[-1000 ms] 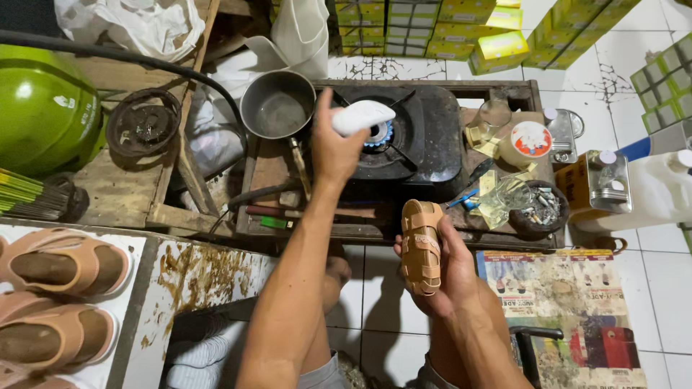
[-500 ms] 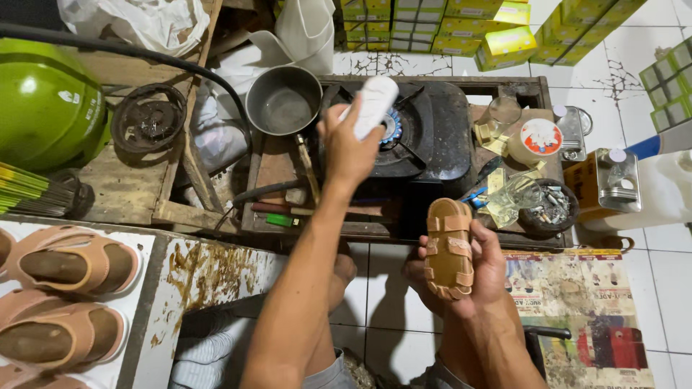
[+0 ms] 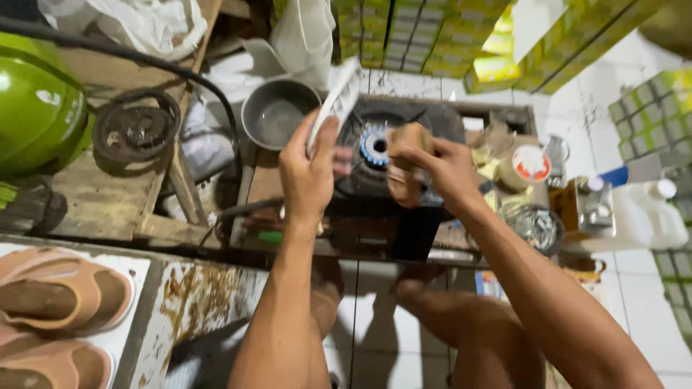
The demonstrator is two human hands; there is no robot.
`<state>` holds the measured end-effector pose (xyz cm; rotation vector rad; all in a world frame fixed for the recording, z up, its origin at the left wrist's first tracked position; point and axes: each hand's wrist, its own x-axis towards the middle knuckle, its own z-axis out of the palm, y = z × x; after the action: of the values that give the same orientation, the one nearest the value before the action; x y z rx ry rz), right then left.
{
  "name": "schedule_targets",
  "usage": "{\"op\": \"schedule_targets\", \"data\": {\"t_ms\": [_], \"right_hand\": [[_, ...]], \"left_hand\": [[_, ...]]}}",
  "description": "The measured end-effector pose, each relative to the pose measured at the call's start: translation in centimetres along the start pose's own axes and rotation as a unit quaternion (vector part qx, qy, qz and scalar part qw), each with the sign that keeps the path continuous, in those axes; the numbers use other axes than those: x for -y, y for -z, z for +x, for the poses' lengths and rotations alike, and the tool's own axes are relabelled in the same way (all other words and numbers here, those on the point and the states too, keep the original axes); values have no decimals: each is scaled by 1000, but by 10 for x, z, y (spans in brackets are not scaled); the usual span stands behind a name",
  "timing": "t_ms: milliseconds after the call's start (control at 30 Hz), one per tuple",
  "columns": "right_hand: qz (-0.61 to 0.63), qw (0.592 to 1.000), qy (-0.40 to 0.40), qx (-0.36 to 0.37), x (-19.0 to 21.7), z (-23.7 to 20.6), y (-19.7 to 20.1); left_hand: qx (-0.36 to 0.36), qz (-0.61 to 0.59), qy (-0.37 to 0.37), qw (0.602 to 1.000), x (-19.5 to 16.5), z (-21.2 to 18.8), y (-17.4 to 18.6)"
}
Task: The person heats a white slipper sole over a gas stove flame, then presses it onto a brown slipper upper. They use a knife to trim excess material from the sole edge and press the sole firmly into place. The process is repeated for multiple slippers.
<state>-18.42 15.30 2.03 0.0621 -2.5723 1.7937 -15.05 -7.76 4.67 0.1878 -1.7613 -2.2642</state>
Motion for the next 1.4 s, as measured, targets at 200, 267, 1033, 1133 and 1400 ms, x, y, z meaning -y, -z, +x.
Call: {"op": "schedule_targets", "data": {"t_ms": [200, 267, 1033, 1133, 1400], "right_hand": [[-156, 971, 179, -23, 59, 91, -74], [-206, 952, 228, -21, 61, 92, -78], [-333, 939, 35, 82, 21, 8, 0], [-65, 986, -115, 100, 5, -51, 34], [206, 965, -150, 59, -36, -84, 51]], "left_hand": [[-151, -179, 5, 972, 3, 18, 25], [-191, -295, 10, 936, 9, 24, 28], [-18, 358, -228, 905, 49, 29, -35], [-8, 310, -212, 927, 39, 30, -48], [-106, -231, 121, 960, 21, 8, -20]]}}
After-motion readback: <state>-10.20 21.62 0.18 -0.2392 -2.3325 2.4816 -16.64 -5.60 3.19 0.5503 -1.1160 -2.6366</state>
